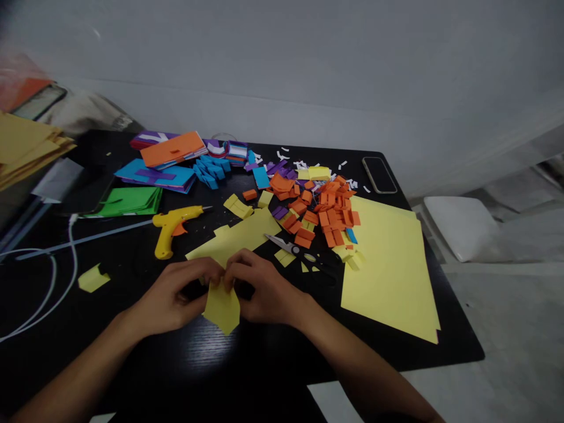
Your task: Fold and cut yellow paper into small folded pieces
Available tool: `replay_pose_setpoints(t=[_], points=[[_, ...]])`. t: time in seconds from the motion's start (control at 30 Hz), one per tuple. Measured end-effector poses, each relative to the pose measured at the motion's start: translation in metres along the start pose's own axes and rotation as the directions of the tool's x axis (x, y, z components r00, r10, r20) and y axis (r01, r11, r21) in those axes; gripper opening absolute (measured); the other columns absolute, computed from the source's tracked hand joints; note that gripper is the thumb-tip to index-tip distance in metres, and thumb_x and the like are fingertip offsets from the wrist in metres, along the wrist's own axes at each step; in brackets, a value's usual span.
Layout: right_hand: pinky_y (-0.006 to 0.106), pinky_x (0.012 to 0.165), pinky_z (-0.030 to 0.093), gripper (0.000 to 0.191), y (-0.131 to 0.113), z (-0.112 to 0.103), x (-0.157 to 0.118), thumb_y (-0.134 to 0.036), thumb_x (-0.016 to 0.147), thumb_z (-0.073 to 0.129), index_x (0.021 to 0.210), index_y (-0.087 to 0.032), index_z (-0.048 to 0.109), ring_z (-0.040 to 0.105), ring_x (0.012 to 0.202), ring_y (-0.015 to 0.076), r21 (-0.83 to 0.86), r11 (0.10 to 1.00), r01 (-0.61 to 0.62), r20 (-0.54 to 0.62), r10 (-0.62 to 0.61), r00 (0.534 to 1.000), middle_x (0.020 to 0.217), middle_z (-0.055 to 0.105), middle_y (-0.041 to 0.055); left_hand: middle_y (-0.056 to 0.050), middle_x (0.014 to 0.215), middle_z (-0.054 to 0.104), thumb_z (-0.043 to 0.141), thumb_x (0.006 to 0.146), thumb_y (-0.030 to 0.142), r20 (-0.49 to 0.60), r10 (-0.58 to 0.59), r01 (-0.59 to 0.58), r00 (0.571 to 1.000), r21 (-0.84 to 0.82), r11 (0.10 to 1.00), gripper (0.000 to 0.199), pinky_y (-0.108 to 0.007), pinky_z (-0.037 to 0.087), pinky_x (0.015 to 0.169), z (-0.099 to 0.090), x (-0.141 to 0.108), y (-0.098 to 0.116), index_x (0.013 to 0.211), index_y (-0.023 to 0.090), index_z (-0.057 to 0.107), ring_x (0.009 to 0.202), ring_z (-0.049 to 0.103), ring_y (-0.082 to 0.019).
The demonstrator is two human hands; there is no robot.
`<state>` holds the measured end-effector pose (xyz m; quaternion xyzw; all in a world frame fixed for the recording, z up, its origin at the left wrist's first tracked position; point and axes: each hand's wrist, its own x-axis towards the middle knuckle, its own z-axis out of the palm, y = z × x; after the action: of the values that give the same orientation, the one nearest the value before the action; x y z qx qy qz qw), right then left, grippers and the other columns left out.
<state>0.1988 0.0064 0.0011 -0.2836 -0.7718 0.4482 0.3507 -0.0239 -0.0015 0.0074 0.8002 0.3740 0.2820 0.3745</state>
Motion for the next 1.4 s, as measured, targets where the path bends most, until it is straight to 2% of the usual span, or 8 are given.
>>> replay_pose_setpoints(t=[0.13,0.4,0.7,0.87,1.03,1.13,1.27,1.4], points=[[0.028,0.08,0.053,0.02,0.001,-0.001,0.0,-0.006,0.076,0.074,0.084,-0.021,0.062,0.063,0.093,0.0183,-0.016,1.0,0.016,0.067,-0.014,0.998,0.099,0.059,0.0049,0.003,0.079,0.061,0.059,0.077,0.003,0.035,-0.015,0.015,0.999,0.001,1.0,0.024,-0.025,0.047,0.066,0.001,0.0,0.0,0.091,0.023,0.059,0.07,0.058,-0.014],[0.027,0.074,0.05,0.022,-0.001,-0.003,-0.001,-0.004,0.073,0.072,0.077,-0.02,0.058,0.06,0.086,0.0165,0.016,1.0,-0.018,0.088,0.017,0.996,0.095,0.055,0.0029,0.004,0.08,0.062,0.059,0.076,0.0,0.075,-0.022,0.025,0.997,-0.035,0.999,0.026,-0.023,0.045,0.064,0.002,0.001,0.003,0.089,0.023,0.059,0.069,0.057,-0.012],[0.03,0.079,0.052,0.024,0.0,0.0,-0.001,-0.004,0.076,0.07,0.092,-0.021,0.063,0.062,0.091,0.0183,-0.01,1.0,-0.017,0.041,0.018,0.999,0.1,0.06,0.005,0.003,0.082,0.064,0.067,0.081,0.007,0.036,0.001,0.002,0.999,-0.081,0.997,0.018,-0.022,0.046,0.068,0.001,0.002,-0.002,0.089,0.022,0.059,0.072,0.059,-0.013],[0.026,0.071,0.053,0.032,0.0,-0.001,-0.003,-0.003,0.075,0.069,0.102,-0.021,0.067,0.064,0.084,0.0157,0.176,0.977,-0.121,0.045,0.115,0.992,0.102,0.062,0.0042,0.002,0.083,0.065,0.068,0.085,0.016,0.043,-0.036,0.045,0.998,-0.226,0.973,0.012,-0.021,0.045,0.065,-0.003,0.001,-0.001,0.085,0.021,0.057,0.071,0.06,-0.012],[0.026,0.073,0.057,0.023,0.0,0.0,-0.004,-0.015,0.085,0.073,0.107,-0.021,0.068,0.066,0.082,0.0134,0.383,0.904,-0.19,-0.029,0.218,0.976,0.101,0.063,0.0038,-0.002,0.09,0.066,0.069,0.088,0.023,0.03,-0.093,0.098,0.995,-0.322,0.942,0.013,-0.024,0.047,0.069,-0.006,0.0,-0.007,0.083,0.02,0.057,0.078,0.062,-0.015],[0.026,0.073,0.059,0.014,-0.001,0.0,-0.002,-0.017,0.087,0.073,0.1,-0.021,0.07,0.067,0.086,0.0149,0.326,0.936,-0.13,-0.111,0.175,0.978,0.101,0.064,0.0052,-0.003,0.093,0.068,0.068,0.09,0.025,-0.01,-0.11,0.102,0.994,-0.29,0.951,0.014,-0.025,0.047,0.072,-0.006,0.001,-0.008,0.083,0.02,0.057,0.08,0.062,-0.016],[0.027,0.073,0.059,0.005,-0.002,0.0,0.0,-0.016,0.088,0.072,0.091,-0.021,0.072,0.07,0.087,0.0166,0.116,0.993,-0.019,-0.204,0.042,0.978,0.099,0.069,0.0073,-0.004,0.093,0.068,0.067,0.092,0.025,-0.054,-0.097,0.081,0.994,-0.242,0.967,0.013,-0.025,0.047,0.073,-0.004,0.002,-0.005,0.084,0.02,0.058,0.082,0.063,-0.017],[0.026,0.069,0.058,0.01,-0.003,-0.001,0.001,-0.013,0.089,0.067,0.089,-0.021,0.073,0.071,0.082,0.0158,0.025,1.0,0.008,-0.245,-0.002,0.969,0.096,0.073,0.0072,-0.004,0.093,0.068,0.065,0.093,0.023,-0.075,-0.053,0.036,0.996,-0.211,0.977,0.012,-0.025,0.048,0.074,-0.003,0.002,-0.003,0.085,0.02,0.057,0.082,0.064,-0.016]])
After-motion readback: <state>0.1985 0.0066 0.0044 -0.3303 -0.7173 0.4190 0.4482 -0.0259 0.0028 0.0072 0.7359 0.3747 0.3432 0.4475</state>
